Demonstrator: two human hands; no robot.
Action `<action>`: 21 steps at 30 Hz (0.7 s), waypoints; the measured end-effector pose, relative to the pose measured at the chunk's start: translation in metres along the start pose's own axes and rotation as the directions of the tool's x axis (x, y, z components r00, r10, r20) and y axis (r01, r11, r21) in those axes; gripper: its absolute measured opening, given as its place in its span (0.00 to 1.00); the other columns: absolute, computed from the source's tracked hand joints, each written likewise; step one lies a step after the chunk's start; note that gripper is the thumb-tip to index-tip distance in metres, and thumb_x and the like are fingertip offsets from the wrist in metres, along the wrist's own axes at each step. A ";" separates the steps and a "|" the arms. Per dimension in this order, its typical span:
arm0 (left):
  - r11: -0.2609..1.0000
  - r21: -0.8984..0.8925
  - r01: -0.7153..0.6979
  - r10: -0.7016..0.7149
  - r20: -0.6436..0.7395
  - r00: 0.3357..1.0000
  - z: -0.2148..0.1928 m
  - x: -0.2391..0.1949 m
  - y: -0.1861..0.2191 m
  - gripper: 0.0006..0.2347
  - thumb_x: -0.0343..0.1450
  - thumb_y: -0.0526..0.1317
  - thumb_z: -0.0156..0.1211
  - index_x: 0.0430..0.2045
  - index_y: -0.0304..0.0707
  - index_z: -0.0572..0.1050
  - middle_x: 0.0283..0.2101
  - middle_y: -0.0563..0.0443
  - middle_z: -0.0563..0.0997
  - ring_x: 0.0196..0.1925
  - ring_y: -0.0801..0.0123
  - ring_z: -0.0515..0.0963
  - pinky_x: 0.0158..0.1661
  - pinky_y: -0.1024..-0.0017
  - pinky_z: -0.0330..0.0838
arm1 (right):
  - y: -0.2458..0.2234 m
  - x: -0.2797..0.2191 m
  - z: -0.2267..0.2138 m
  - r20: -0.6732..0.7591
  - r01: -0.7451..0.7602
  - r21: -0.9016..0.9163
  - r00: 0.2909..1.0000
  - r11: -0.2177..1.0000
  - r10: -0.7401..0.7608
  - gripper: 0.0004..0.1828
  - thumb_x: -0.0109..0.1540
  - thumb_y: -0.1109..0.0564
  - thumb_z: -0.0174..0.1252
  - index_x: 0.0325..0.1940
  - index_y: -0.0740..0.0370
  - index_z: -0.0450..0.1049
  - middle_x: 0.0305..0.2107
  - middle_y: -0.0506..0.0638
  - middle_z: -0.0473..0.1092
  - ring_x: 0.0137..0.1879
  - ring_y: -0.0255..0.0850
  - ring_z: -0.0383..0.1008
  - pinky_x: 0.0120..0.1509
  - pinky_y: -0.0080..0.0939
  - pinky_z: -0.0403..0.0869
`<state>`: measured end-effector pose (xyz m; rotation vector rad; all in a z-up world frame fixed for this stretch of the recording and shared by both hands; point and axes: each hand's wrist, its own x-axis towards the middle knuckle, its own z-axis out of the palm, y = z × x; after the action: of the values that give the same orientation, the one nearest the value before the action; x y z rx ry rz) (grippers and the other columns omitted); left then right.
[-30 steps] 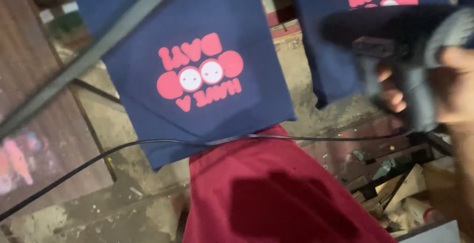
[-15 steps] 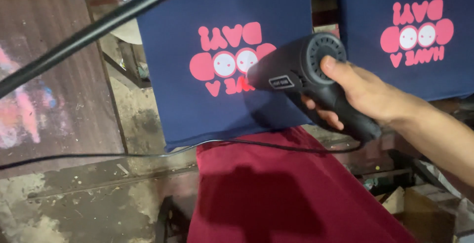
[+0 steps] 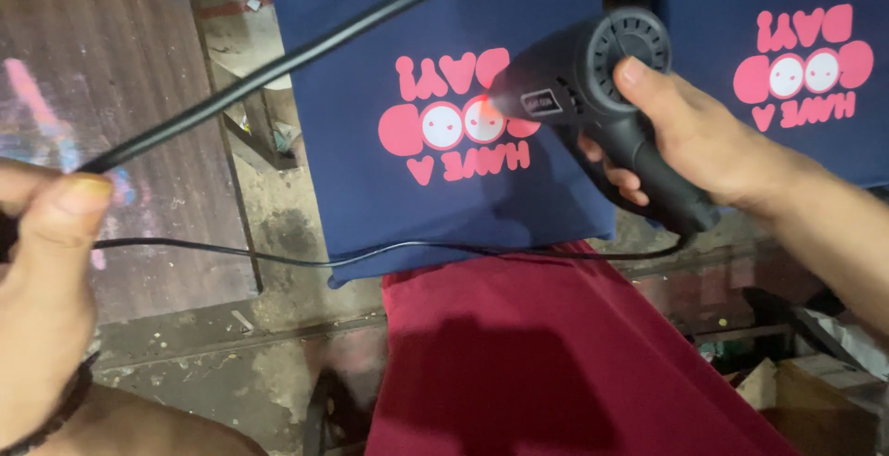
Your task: Using a heat gun to dry the ink on screen-printed t-shirts.
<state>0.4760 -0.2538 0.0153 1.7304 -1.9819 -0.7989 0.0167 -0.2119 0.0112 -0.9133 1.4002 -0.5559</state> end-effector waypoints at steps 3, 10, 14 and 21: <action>0.994 0.060 0.088 -0.090 0.038 0.995 -0.003 0.007 0.025 0.14 0.90 0.47 0.56 0.44 0.32 0.73 0.33 0.50 0.66 0.34 0.69 0.63 0.36 0.71 0.53 | -0.003 0.001 0.000 0.040 -0.174 0.055 0.984 0.983 0.172 0.47 0.63 0.22 0.40 0.30 0.73 0.72 0.10 0.59 0.62 0.12 0.45 0.62 0.17 0.43 0.67; 0.987 0.046 0.156 -0.158 0.061 0.986 0.000 0.014 0.029 0.11 0.90 0.44 0.59 0.46 0.35 0.71 0.34 0.52 0.63 0.32 0.72 0.60 0.32 0.72 0.51 | -0.011 0.005 0.006 -0.008 -0.179 -0.076 0.984 0.981 0.179 0.44 0.63 0.25 0.37 0.29 0.72 0.71 0.10 0.60 0.63 0.12 0.48 0.63 0.18 0.44 0.67; 0.981 0.031 0.191 -0.193 0.058 0.980 0.000 0.010 0.023 0.12 0.90 0.46 0.58 0.46 0.36 0.72 0.33 0.53 0.62 0.31 0.73 0.59 0.32 0.72 0.51 | -0.014 0.008 0.014 -0.095 -0.177 -0.219 0.983 0.960 0.159 0.39 0.66 0.31 0.35 0.28 0.70 0.71 0.10 0.61 0.65 0.11 0.48 0.65 0.15 0.43 0.65; 0.969 0.056 0.241 -0.244 0.068 0.967 -0.003 0.009 0.021 0.13 0.88 0.48 0.59 0.49 0.35 0.72 0.33 0.50 0.63 0.26 0.70 0.58 0.27 0.70 0.50 | -0.006 -0.001 0.006 0.005 -0.089 -0.119 0.996 0.989 0.091 0.46 0.61 0.21 0.38 0.25 0.70 0.73 0.07 0.57 0.64 0.10 0.44 0.64 0.15 0.39 0.66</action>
<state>0.4603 -0.2615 0.0302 2.0268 -1.8718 -0.9155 0.0234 -0.2131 0.0164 -0.9410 1.4693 -0.4028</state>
